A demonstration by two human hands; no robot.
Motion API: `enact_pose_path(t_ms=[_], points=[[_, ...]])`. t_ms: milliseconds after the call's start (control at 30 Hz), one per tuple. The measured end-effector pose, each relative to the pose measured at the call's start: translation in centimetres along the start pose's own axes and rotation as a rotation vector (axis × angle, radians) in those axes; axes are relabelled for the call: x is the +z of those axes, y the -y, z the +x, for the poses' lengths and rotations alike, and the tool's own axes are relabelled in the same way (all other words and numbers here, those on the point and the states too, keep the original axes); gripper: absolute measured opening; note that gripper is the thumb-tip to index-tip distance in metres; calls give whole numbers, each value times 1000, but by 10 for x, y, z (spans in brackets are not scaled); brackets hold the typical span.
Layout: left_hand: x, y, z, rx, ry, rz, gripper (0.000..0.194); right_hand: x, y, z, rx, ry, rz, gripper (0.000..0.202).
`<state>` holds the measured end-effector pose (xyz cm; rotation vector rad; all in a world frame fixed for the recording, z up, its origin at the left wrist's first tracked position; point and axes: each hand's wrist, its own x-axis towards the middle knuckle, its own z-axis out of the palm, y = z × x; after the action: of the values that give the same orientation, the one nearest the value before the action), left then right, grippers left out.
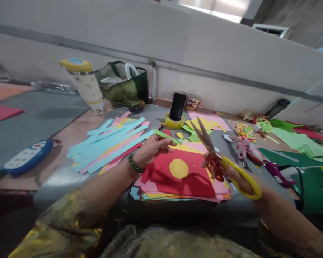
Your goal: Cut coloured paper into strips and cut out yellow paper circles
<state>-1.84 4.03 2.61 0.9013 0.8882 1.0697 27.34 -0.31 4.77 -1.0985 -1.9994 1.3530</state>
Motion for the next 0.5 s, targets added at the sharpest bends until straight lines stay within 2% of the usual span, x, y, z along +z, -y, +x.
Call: enact_pose_path(t_ms=[233, 500], points=[[3, -3, -5, 15, 16, -11, 26, 21, 18, -1, -1, 104, -224, 71], [1, 3, -1, 50, 35, 44, 30, 27, -18, 1, -25, 133, -124, 74]])
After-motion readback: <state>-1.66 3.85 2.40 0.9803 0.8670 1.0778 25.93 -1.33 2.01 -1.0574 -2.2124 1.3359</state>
